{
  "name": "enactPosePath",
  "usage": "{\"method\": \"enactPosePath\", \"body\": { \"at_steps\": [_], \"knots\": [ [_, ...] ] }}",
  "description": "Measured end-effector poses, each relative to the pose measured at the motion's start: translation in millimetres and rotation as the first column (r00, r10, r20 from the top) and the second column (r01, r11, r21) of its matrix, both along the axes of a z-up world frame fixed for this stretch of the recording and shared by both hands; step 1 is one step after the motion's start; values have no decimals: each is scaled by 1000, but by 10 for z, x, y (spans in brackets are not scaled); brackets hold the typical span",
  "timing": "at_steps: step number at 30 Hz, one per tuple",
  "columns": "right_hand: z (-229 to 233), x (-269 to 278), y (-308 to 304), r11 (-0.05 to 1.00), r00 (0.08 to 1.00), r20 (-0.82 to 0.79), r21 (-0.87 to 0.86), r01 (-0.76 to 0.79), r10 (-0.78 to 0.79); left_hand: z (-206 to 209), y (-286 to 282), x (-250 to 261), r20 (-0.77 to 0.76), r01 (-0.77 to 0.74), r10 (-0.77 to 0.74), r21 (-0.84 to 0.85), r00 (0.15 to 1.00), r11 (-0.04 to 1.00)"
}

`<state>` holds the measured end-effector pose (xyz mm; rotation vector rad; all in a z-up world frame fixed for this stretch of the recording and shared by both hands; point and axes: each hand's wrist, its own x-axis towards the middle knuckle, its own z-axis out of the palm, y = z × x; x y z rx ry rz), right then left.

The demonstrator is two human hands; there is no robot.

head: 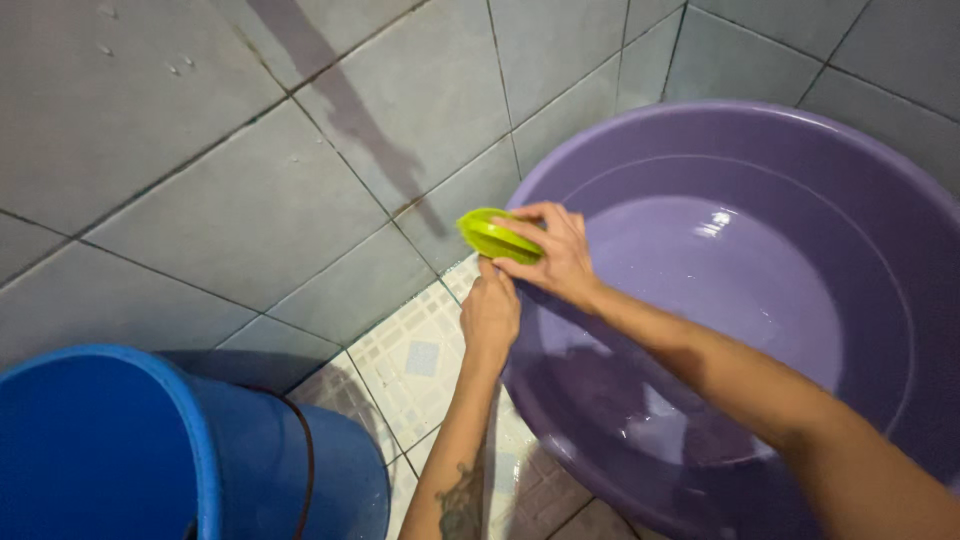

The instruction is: The person scrubs the inside and outside of a purple plastic basin using a handheld brush under running water from a tap.

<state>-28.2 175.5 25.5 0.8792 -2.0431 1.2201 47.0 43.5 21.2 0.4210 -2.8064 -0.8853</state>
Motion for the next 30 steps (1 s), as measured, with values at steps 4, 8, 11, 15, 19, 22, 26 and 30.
{"method": "enactPosePath", "body": {
  "at_steps": [4, 8, 11, 15, 19, 22, 26, 30],
  "knots": [
    [4, -532, 128, 949, 977, 124, 285, 135, -176, 99, 99, 334, 125, -57, 52, 37, 991, 998],
    [-50, -1207, 440, 833, 888, 158, 447, 327, -433, 303, 257, 676, 145, -81, 57, 170, 988, 982],
    [-148, -1492, 878, 739, 762, 208, 492, 460, -613, 455, 383, 875, 126, -92, 60, 268, 990, 959],
    [-216, -1655, 1527, 571, 547, 207, 482, 664, -811, 520, 432, 1105, 314, -97, 16, 244, 949, 965],
    [-202, -1563, 1621, 599, 559, 223, 384, 703, -799, 262, 266, 949, 163, 23, -40, 106, 986, 994],
    [-327, -1332, 1252, 762, 719, 253, 184, 621, -647, 80, 172, 402, 130, 62, -60, -9, 990, 998],
    [-416, -898, 589, 892, 854, 264, 61, 449, -448, 29, 229, -446, 74, 87, -89, 23, 993, 996],
    [-712, -12, 183, 850, 863, 409, -525, -43, 296, -26, 128, -707, -55, 81, -77, 89, 996, 993]
  ]
}}
